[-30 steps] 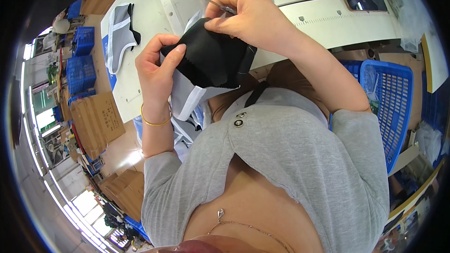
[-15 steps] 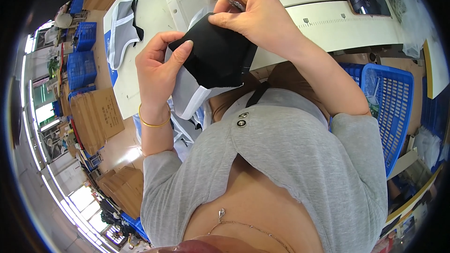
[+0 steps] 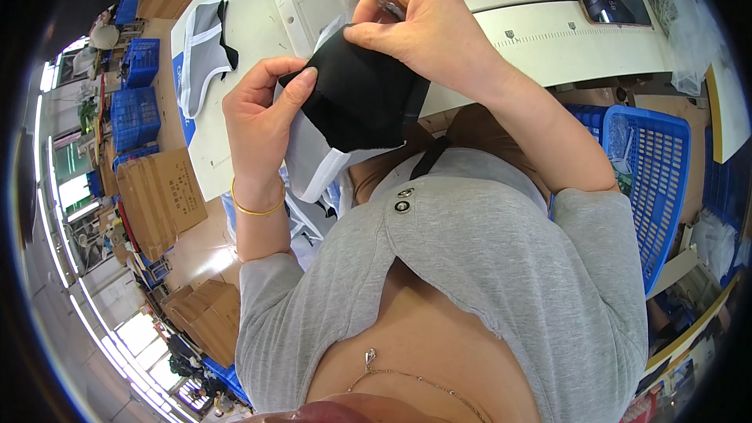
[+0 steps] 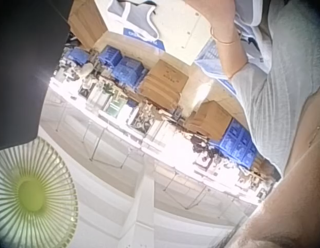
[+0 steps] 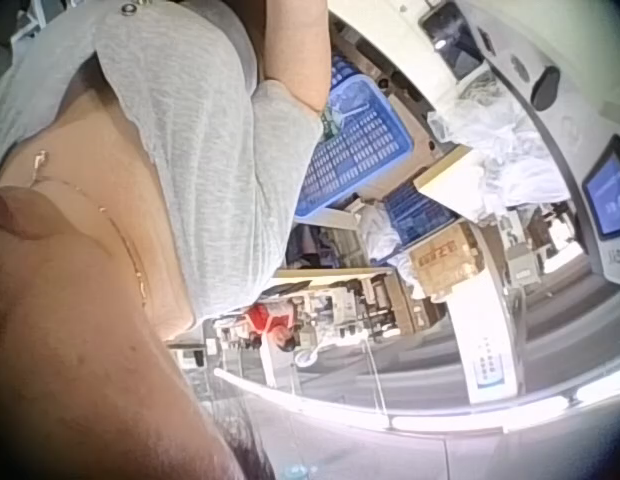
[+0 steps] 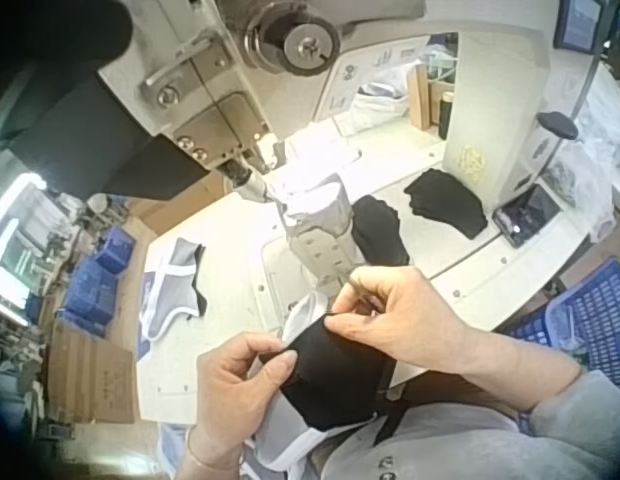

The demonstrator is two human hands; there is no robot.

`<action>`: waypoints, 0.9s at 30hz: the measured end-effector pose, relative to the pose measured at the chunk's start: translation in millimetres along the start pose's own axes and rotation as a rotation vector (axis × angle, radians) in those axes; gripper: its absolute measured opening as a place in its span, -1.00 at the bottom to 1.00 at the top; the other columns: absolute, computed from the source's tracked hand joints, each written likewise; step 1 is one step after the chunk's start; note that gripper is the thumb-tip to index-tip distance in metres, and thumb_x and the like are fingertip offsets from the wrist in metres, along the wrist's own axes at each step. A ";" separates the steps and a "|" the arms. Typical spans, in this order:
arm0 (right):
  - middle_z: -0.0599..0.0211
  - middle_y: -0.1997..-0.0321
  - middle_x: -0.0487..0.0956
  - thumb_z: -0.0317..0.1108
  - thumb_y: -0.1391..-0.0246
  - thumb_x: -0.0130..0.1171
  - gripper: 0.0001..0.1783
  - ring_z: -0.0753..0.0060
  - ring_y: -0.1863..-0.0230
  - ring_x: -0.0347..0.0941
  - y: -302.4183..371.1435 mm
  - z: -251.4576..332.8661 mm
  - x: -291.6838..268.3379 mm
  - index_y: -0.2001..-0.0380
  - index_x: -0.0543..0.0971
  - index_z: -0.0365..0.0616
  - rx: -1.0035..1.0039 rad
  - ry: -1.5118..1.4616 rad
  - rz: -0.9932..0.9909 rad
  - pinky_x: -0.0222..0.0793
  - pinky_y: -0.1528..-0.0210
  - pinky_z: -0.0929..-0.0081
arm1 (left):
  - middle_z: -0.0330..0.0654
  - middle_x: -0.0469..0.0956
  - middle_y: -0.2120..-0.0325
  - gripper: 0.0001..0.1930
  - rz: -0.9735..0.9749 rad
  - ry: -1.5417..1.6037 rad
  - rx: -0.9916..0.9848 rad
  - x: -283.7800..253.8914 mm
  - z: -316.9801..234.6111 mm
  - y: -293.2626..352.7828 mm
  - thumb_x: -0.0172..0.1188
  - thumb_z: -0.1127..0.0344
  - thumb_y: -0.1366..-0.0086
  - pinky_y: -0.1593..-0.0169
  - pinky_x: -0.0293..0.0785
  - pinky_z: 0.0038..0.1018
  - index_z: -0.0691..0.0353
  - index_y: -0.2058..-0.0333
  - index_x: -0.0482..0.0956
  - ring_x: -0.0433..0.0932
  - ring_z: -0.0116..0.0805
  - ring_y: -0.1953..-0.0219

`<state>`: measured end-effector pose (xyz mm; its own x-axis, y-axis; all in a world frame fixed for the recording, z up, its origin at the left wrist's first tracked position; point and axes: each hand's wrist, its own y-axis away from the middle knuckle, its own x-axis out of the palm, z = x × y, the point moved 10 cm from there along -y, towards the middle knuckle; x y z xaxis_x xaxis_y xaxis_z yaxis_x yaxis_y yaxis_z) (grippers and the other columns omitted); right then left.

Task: Sewing and trimming components for athletic shoes using an industrial sewing machine.

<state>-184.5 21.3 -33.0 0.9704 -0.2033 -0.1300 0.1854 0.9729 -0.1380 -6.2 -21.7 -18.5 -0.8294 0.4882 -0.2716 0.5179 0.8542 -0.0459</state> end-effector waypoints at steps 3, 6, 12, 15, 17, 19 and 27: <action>0.46 0.51 0.54 -0.40 -0.03 0.31 -0.83 0.73 0.41 0.43 -0.3 0.6 1.4 0.46 0.58 -0.30 -0.006 -0.012 0.010 0.38 0.32 0.68 | -0.28 0.61 0.46 -0.89 -0.010 -0.018 -0.006 -1.0 -0.1 0.7 0.30 0.48 -0.21 0.24 0.43 -0.65 0.39 0.30 0.62 0.51 -0.60 0.37; 0.46 0.50 0.54 -0.40 -0.03 0.31 -0.83 0.73 0.39 0.44 -1.1 1.3 4.0 0.45 0.58 -0.31 0.001 -0.012 0.028 0.38 0.30 0.68 | -0.29 0.61 0.46 -0.89 -0.012 -0.050 0.002 -3.3 -2.4 0.1 0.28 0.48 -0.20 0.23 0.42 -0.64 0.39 0.30 0.63 0.49 -0.61 0.37; 0.53 0.44 0.53 -0.46 -0.09 0.26 -0.90 0.75 0.39 0.38 -0.2 12.1 19.2 0.33 0.58 -0.26 0.013 -0.004 0.248 0.30 0.33 0.67 | -0.30 0.61 0.48 -0.87 0.132 -0.268 0.036 -16.3 -36.1 -16.0 0.26 0.45 -0.17 0.29 0.36 -0.64 0.34 0.30 0.64 0.40 -0.61 0.44; 0.25 0.53 0.53 -0.45 -0.14 0.21 -0.87 0.58 0.46 0.44 0.9 36.5 22.8 0.35 0.53 -0.32 -0.175 0.163 0.221 0.36 0.37 0.53 | -0.40 0.55 0.49 -0.90 0.327 -0.542 0.121 -8.4 -62.9 -37.3 0.25 0.46 -0.19 0.22 0.31 -0.64 0.33 0.31 0.64 0.37 -0.64 0.37; 0.28 0.53 0.53 -0.45 -0.14 0.22 -0.86 0.59 0.48 0.44 0.3 32.5 26.1 0.35 0.52 -0.32 -0.100 0.068 0.190 0.36 0.38 0.55 | -0.41 0.55 0.49 -0.90 0.402 -0.584 0.176 -8.5 -68.5 -59.7 0.26 0.45 -0.18 0.22 0.31 -0.64 0.33 0.32 0.65 0.38 -0.64 0.37; 0.35 0.53 0.53 -0.41 -0.14 0.23 -0.85 0.63 0.50 0.47 -2.9 20.1 24.9 0.37 0.52 -0.30 0.003 -0.108 0.104 0.36 0.39 0.62 | -0.41 0.55 0.50 -0.89 0.480 -0.597 0.186 -3.0 -68.8 -81.7 0.30 0.40 -0.16 0.21 0.34 -0.63 0.30 0.35 0.66 0.43 -0.64 0.37; 0.42 0.47 0.56 -0.39 -0.18 0.23 -0.86 0.58 0.40 0.57 -18.1 8.5 15.0 0.32 0.51 -0.24 0.122 -0.538 -0.020 0.38 0.33 0.62 | -0.29 0.62 0.36 -0.78 0.597 -0.202 0.084 9.2 -70.0 -143.0 0.36 0.30 -0.16 0.15 0.45 -0.60 0.25 0.24 0.64 0.56 -0.55 0.32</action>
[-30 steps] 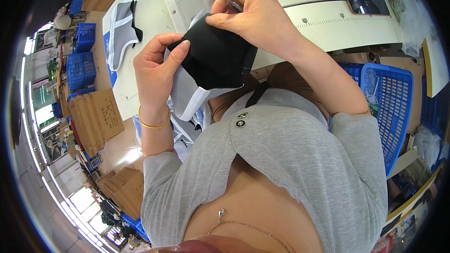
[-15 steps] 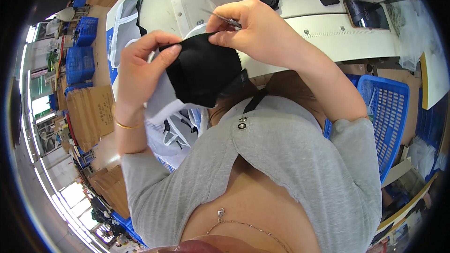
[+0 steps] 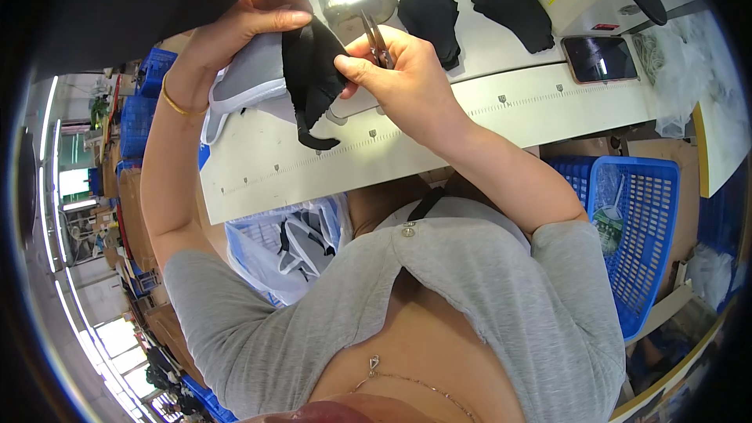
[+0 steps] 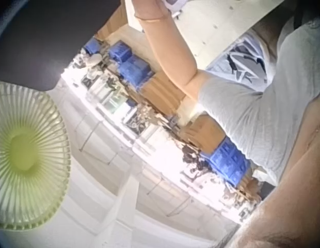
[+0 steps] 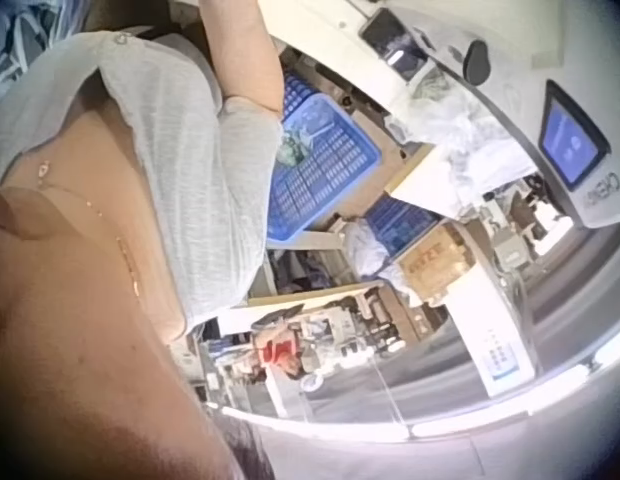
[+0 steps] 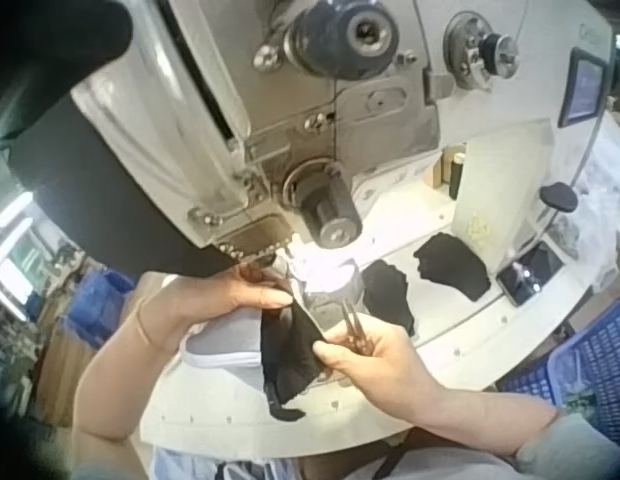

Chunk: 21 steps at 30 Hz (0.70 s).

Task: Sewing and trimming components for athletic shoes using an industrial sewing machine.

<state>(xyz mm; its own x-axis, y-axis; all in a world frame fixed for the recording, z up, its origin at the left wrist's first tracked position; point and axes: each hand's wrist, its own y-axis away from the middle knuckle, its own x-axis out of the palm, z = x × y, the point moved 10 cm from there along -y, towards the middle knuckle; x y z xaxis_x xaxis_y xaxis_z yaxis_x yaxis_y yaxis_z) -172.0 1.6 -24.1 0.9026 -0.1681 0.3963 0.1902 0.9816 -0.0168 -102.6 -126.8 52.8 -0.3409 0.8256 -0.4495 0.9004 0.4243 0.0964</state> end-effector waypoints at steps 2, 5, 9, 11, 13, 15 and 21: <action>0.43 0.46 0.56 -0.39 -0.18 0.23 -0.86 0.58 0.40 0.57 -4.6 4.5 -3.2 0.32 0.51 -0.23 -0.029 -0.028 -0.021 0.38 0.34 0.62 | -0.28 0.62 0.34 -0.74 0.012 0.039 -0.151 -4.0 10.9 -6.4 0.37 0.28 -0.16 0.13 0.46 -0.59 0.25 0.21 0.63 0.56 -0.54 0.29; 0.42 0.46 0.57 -0.38 -0.17 0.24 -0.86 0.60 0.42 0.57 -10.1 9.6 -9.5 0.32 0.51 -0.20 -0.047 -0.069 -0.051 0.34 0.39 0.66 | -0.23 0.62 0.25 -0.61 0.029 0.012 -0.397 -8.0 36.7 -13.6 0.36 0.25 -0.17 0.07 0.46 -0.57 0.27 0.06 0.58 0.56 -0.51 0.17; 0.38 0.50 0.60 -0.34 -0.16 0.25 -0.85 0.71 0.51 0.49 -12.7 3.7 -13.6 0.30 0.52 -0.15 0.033 -0.104 -0.033 0.18 0.55 0.74 | -0.15 0.56 0.09 -0.48 -0.044 -0.140 -0.386 -27.9 61.6 -20.1 0.33 -0.03 -0.17 0.00 0.45 -0.56 0.22 0.02 0.58 0.54 -0.42 0.07; 0.36 0.51 0.61 -0.33 -0.15 0.26 -0.84 0.74 0.57 0.43 -11.4 2.5 -11.0 0.29 0.52 -0.15 0.035 -0.146 -0.057 0.13 0.59 0.74 | -0.12 0.55 0.06 -0.52 -0.063 -0.119 -0.398 -32.2 65.2 -21.2 0.30 0.01 -0.22 -0.03 0.43 -0.54 0.23 0.01 0.57 0.54 -0.40 0.06; 0.34 0.53 0.62 -0.32 -0.14 0.27 -0.83 0.77 0.62 0.36 -11.5 2.7 -11.4 0.28 0.53 -0.14 0.040 -0.185 -0.075 0.07 0.63 0.74 | -0.12 0.55 0.06 -0.53 -0.123 -0.152 -0.343 -39.3 62.3 -30.6 0.29 0.03 -0.22 -0.03 0.43 -0.54 0.24 0.01 0.57 0.54 -0.39 0.06; 0.32 0.54 0.62 -0.32 -0.13 0.27 -0.82 0.77 0.69 0.24 -12.9 3.3 -10.7 0.28 0.53 -0.16 0.051 -0.220 -0.047 0.03 0.65 0.72 | -0.11 0.55 0.07 -0.55 -0.180 -0.185 -0.288 -50.9 58.9 -39.1 0.28 0.06 -0.23 -0.02 0.43 -0.53 0.24 0.02 0.57 0.55 -0.38 0.07; 0.28 0.54 0.62 -0.33 -0.14 0.27 -0.82 0.76 0.72 0.21 -16.1 2.5 -8.4 0.28 0.52 -0.17 0.023 -0.215 -0.101 0.05 0.67 0.70 | -0.10 0.56 0.08 -0.59 -0.355 -0.283 -0.118 -90.9 49.4 -55.2 0.26 0.12 -0.24 -0.02 0.44 -0.52 0.26 0.03 0.57 0.55 -0.34 0.07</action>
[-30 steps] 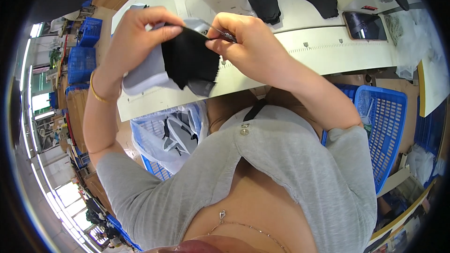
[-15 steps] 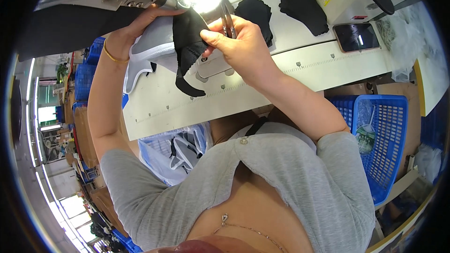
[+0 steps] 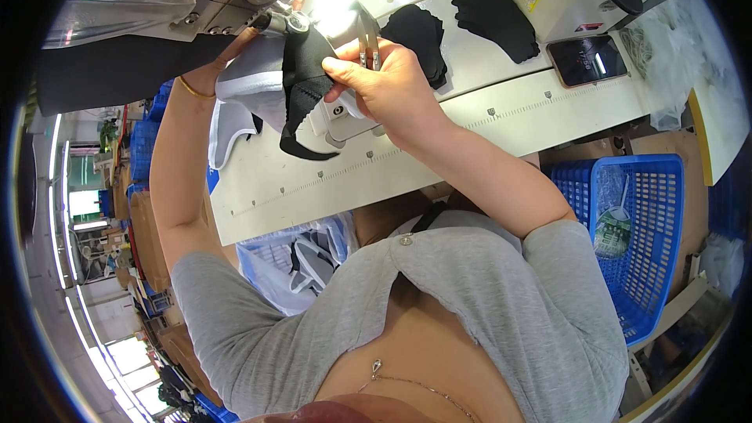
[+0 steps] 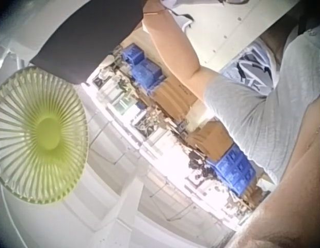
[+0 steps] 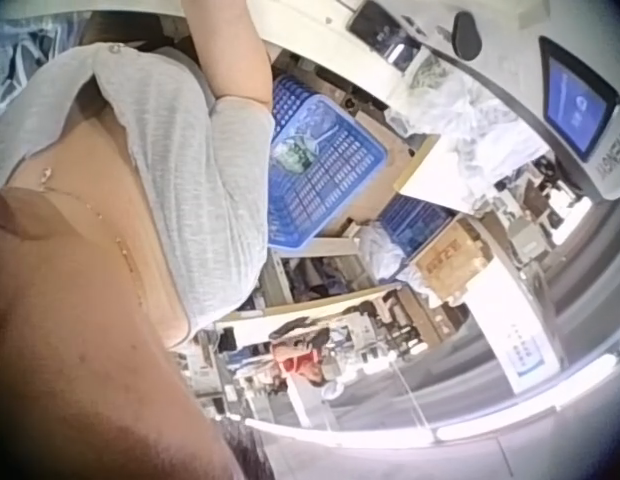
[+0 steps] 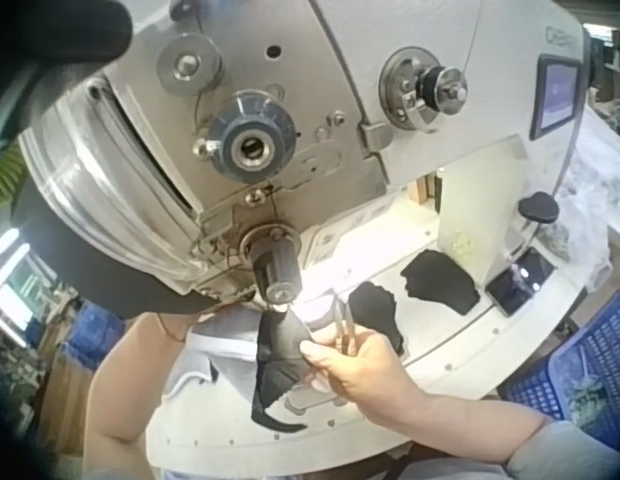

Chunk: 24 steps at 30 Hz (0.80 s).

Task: Sewing and trimming components for athletic shoes using an industrial sewing machine.

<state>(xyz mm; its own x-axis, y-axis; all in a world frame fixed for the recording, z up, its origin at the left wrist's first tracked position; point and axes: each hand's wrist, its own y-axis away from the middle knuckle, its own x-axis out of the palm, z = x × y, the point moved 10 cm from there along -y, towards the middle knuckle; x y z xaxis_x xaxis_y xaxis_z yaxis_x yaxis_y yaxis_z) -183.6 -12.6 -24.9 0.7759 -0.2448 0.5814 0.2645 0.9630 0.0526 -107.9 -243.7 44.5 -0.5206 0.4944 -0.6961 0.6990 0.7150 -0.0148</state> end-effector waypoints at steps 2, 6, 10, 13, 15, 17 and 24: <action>0.29 0.54 0.62 -0.33 -0.14 0.27 -0.83 0.76 0.70 0.24 -0.7 0.4 -4.0 0.29 0.52 -0.16 -0.001 -0.001 -0.009 0.06 0.66 0.71 | -0.10 0.56 0.09 -0.60 -0.058 -0.015 0.054 -1.5 -4.8 -1.9 0.25 0.14 -0.24 -0.02 0.44 -0.51 0.27 0.04 0.57 0.55 -0.33 0.08; 0.32 0.54 0.62 -0.32 -0.15 0.26 -0.83 0.77 0.65 0.32 0.9 -0.5 -0.1 0.28 0.52 -0.15 -0.004 0.001 0.019 0.09 0.63 0.74 | -0.09 0.57 0.09 -0.63 -0.194 -0.048 0.152 -21.5 -9.0 -4.6 0.24 0.19 -0.25 -0.01 0.44 -0.50 0.28 0.04 0.57 0.56 -0.31 0.08; 0.35 0.54 0.61 -0.32 -0.15 0.26 -0.83 0.77 0.61 0.37 0.7 -3.2 -2.5 0.28 0.52 -0.14 0.005 0.012 0.027 0.12 0.61 0.74 | -0.08 0.57 0.10 -0.66 -0.318 -0.072 0.250 -24.9 -19.1 13.0 0.22 0.23 -0.26 -0.01 0.45 -0.49 0.29 0.05 0.57 0.56 -0.28 0.09; 0.36 0.53 0.61 -0.32 -0.15 0.26 -0.84 0.78 0.61 0.36 0.6 -3.8 1.4 0.29 0.52 -0.14 0.003 0.017 0.035 0.13 0.62 0.72 | -0.07 0.58 0.11 -0.68 -0.425 -0.093 0.322 -47.8 -21.0 18.6 0.21 0.26 -0.26 -0.01 0.45 -0.48 0.30 0.06 0.57 0.56 -0.26 0.09; 0.37 0.52 0.60 -0.34 -0.15 0.27 -0.84 0.72 0.57 0.45 1.9 -6.3 -0.9 0.30 0.52 -0.15 0.001 0.020 -0.023 0.22 0.57 0.70 | -0.07 0.58 0.11 -0.69 -0.496 -0.104 0.372 -57.8 -20.5 23.4 0.20 0.29 -0.27 0.00 0.45 -0.47 0.31 0.06 0.57 0.57 -0.25 0.09; 0.37 0.52 0.58 -0.36 -0.15 0.27 -0.85 0.67 0.54 0.49 -4.6 2.9 -69.9 0.30 0.51 -0.16 -0.046 0.030 -0.224 0.27 0.53 0.68 | -0.06 0.58 0.12 -0.70 -0.407 0.006 0.480 5.3 -44.7 148.2 0.20 0.31 -0.27 0.00 0.45 -0.47 0.32 0.07 0.57 0.57 -0.24 0.09; 0.35 0.49 0.56 -0.43 -0.14 0.23 -0.86 0.55 0.44 0.59 -2.8 0.5 14.6 0.37 0.49 -0.26 -0.229 0.118 -0.023 0.43 0.37 0.59 | -0.05 0.59 0.13 -0.75 -0.780 -0.120 0.586 -137.3 0.9 59.5 0.17 0.38 -0.29 0.01 0.46 -0.45 0.34 0.08 0.57 0.57 -0.19 0.10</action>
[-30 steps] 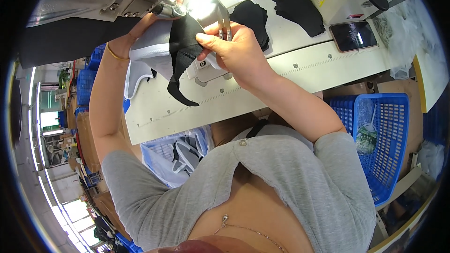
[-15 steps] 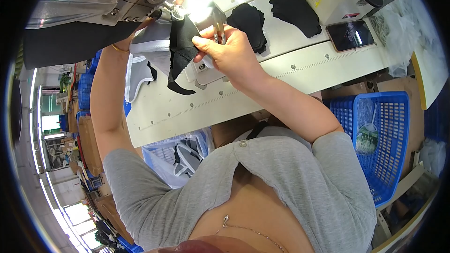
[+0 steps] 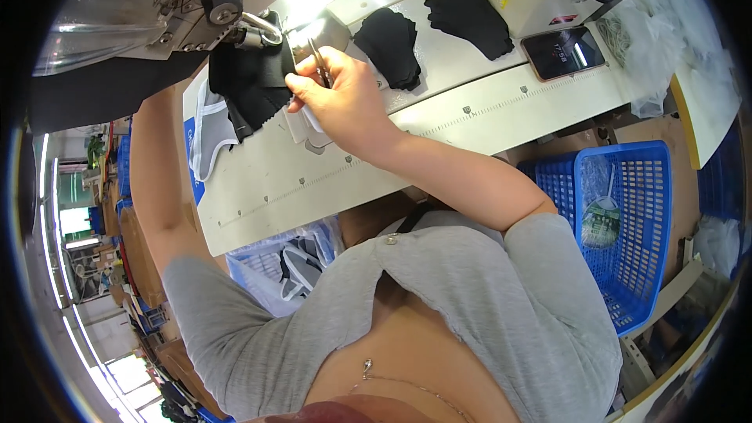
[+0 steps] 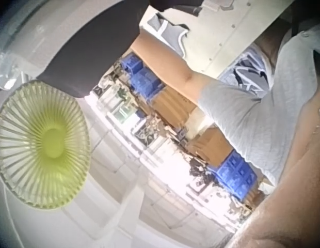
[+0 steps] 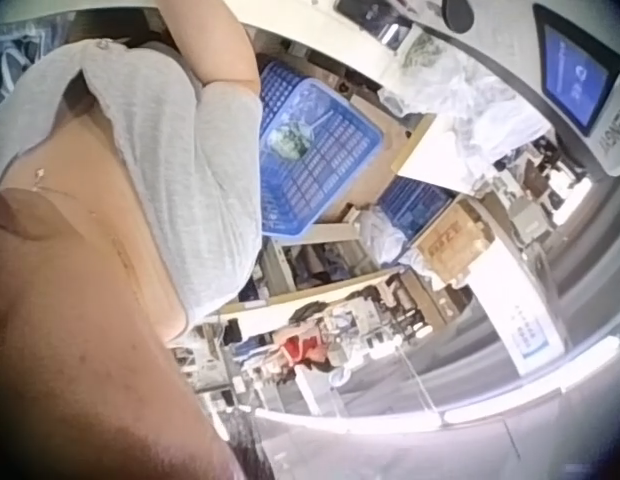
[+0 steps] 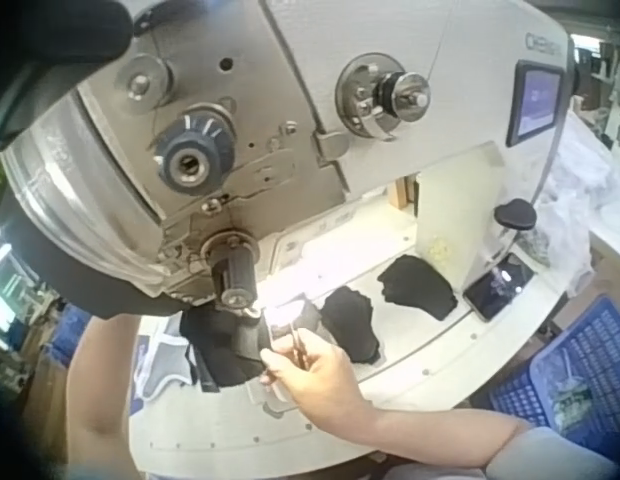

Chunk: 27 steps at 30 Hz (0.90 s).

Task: Sewing and trimming components for athletic shoes using an industrial sewing machine.

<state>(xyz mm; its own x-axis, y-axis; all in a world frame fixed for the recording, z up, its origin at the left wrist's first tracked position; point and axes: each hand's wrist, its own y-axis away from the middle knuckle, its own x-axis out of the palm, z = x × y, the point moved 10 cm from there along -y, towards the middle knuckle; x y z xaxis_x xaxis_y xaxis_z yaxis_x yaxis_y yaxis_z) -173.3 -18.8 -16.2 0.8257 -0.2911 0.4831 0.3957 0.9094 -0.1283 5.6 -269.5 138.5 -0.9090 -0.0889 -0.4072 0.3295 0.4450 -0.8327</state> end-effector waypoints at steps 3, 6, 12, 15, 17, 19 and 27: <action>0.33 0.48 0.57 -0.43 -0.14 0.23 -0.85 0.56 0.43 0.60 0.5 5.7 -6.2 0.41 0.47 -0.25 0.006 0.040 -0.025 0.44 0.35 0.59 | -0.04 0.59 0.14 -0.76 -0.090 0.001 0.088 -4.3 -72.8 46.2 0.16 0.42 -0.29 0.01 0.46 -0.44 0.35 0.09 0.57 0.58 -0.18 0.11; 0.38 0.44 0.57 -0.44 -0.13 0.23 -0.87 0.58 0.41 0.59 2.4 -4.7 -16.7 0.40 0.49 -0.24 -0.003 0.025 -0.039 0.43 0.33 0.59 | -0.01 0.61 0.24 -0.81 -0.095 -0.316 0.030 -1.8 -127.1 94.4 0.17 0.51 -0.23 0.04 0.47 -0.40 0.39 0.17 0.57 0.59 -0.10 0.13; 0.44 0.33 0.58 -0.45 -0.16 0.18 -0.88 0.74 0.28 0.47 11.4 5.6 -12.0 0.26 0.55 -0.27 0.025 0.088 -0.021 0.38 0.27 0.65 | -0.04 0.58 0.06 -0.72 0.379 -0.166 0.398 78.1 -233.0 144.9 0.25 0.36 -0.17 -0.17 0.37 -0.16 0.41 0.16 0.63 0.51 -0.08 -0.06; 0.48 0.20 0.61 -0.51 -0.14 0.08 -0.73 0.77 0.19 0.40 24.2 -5.0 -7.9 0.08 0.55 -0.30 0.131 -0.061 0.022 0.34 0.17 0.69 | -0.07 0.59 0.07 -0.72 0.315 -0.201 0.439 79.0 -229.1 149.4 0.26 0.42 -0.13 -0.14 0.40 -0.17 0.40 0.16 0.64 0.54 -0.10 -0.02; 0.46 0.15 0.62 -0.54 -0.13 0.05 -0.68 0.77 0.18 0.40 29.5 -9.9 -4.5 0.03 0.55 -0.31 0.179 -0.113 0.051 0.34 0.14 0.70 | -0.08 0.59 0.08 -0.72 0.287 -0.202 0.457 78.1 -227.4 151.3 0.26 0.44 -0.11 -0.13 0.42 -0.18 0.39 0.17 0.64 0.55 -0.12 -0.01; 0.39 0.06 0.62 -0.57 -0.10 0.02 -0.60 0.75 0.10 0.42 32.3 -10.5 -3.7 -0.05 0.52 -0.33 0.185 -0.132 0.054 0.32 0.07 0.70 | -0.09 0.60 0.10 -0.71 0.252 -0.217 0.505 75.9 -230.4 154.0 0.25 0.49 -0.06 -0.11 0.44 -0.20 0.38 0.18 0.64 0.56 -0.15 0.01; 0.21 -0.07 0.56 -0.60 -0.10 -0.01 -0.56 0.50 -0.13 0.44 36.7 -4.4 0.8 -0.09 0.46 -0.38 0.184 -0.162 0.067 0.33 -0.17 0.56 | -0.11 0.61 0.12 -0.70 0.260 -0.275 0.516 75.0 -237.0 154.7 0.23 0.49 -0.06 -0.12 0.41 -0.22 0.36 0.18 0.64 0.57 -0.18 0.04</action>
<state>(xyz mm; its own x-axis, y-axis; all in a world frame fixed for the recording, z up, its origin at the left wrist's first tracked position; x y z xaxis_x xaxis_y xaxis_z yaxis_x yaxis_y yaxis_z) -156.4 13.0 -24.3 0.7665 -0.1906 0.6133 0.2504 0.9681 -0.0121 -72.1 3.9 68.1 -0.7067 -0.2920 -0.6444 0.6731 0.0029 -0.7395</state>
